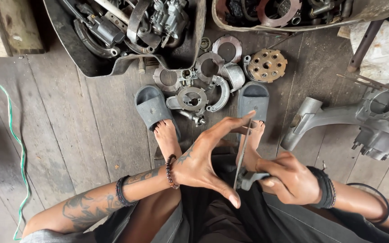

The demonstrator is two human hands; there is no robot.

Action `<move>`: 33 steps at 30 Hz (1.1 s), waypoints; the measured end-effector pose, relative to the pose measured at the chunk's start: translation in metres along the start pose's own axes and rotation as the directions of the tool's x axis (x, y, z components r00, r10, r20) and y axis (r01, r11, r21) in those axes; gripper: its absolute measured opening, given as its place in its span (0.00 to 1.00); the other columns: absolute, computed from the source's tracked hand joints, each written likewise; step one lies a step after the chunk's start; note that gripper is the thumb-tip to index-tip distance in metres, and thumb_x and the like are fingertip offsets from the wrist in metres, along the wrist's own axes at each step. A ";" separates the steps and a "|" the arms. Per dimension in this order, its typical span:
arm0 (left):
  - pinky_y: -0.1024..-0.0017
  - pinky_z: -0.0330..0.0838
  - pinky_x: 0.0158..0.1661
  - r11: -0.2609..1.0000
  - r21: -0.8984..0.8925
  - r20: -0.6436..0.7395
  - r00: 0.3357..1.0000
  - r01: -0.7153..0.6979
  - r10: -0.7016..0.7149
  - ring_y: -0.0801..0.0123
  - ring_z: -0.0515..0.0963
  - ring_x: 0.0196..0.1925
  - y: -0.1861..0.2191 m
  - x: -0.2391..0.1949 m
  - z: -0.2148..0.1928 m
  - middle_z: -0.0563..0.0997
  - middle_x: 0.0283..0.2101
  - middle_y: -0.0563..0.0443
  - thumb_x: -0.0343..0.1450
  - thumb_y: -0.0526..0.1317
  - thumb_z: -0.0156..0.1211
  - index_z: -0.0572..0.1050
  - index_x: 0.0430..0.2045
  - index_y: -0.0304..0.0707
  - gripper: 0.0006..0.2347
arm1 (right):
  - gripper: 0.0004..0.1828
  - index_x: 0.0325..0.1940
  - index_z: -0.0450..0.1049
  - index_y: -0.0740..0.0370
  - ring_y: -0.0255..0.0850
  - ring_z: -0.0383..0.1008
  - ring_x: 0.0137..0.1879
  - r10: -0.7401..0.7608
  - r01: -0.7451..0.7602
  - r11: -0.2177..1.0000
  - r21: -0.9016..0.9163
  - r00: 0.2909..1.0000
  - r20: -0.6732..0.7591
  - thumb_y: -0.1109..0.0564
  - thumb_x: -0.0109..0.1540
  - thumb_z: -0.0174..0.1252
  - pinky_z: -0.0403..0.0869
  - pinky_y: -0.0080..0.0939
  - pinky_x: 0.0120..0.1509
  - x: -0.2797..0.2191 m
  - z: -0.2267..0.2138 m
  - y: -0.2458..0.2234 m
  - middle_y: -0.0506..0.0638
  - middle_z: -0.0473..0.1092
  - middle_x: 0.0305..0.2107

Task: Cleaning motorcycle clutch plates using a wire brush to remove debris and glaze.

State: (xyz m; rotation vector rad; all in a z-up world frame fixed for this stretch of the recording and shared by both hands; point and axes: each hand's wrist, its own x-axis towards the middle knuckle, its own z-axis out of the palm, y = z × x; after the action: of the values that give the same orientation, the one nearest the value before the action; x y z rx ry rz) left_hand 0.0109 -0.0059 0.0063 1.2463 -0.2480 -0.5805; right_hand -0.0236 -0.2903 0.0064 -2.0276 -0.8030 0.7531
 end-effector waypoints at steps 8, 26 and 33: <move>0.58 0.70 0.70 0.996 0.021 0.039 0.996 -0.081 0.080 0.57 0.76 0.64 -0.004 0.009 0.004 0.70 0.65 0.43 0.49 0.54 0.77 0.56 0.70 0.31 0.54 | 0.16 0.48 0.74 0.67 0.37 0.66 0.15 0.197 -0.191 0.980 0.059 0.970 -0.143 0.57 0.66 0.44 0.67 0.36 0.32 0.018 -0.014 0.013 0.45 0.74 0.21; 0.59 0.68 0.70 0.999 -0.025 0.047 0.998 -0.037 0.038 0.56 0.75 0.66 -0.002 0.007 -0.002 0.71 0.65 0.42 0.50 0.53 0.76 0.56 0.70 0.29 0.53 | 0.17 0.38 0.74 0.64 0.37 0.60 0.11 0.117 -0.112 0.993 0.041 0.983 -0.142 0.52 0.67 0.43 0.65 0.35 0.22 0.032 -0.023 0.008 0.44 0.68 0.14; 0.50 0.78 0.62 0.984 -0.159 -0.076 0.993 0.079 -0.092 0.55 0.74 0.66 -0.012 0.001 -0.008 0.70 0.66 0.44 0.50 0.54 0.76 0.51 0.73 0.41 0.55 | 0.16 0.44 0.77 0.61 0.43 0.73 0.24 0.126 -0.127 0.992 0.019 0.991 0.047 0.49 0.66 0.49 0.72 0.38 0.41 0.017 -0.005 -0.010 0.46 0.79 0.28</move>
State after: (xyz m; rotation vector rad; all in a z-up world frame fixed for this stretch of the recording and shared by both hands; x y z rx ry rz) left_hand 0.0119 -0.0025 -0.0076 1.1309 -0.0777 -0.6093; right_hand -0.0122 -0.2752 0.0139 -2.0627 -0.6941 0.8791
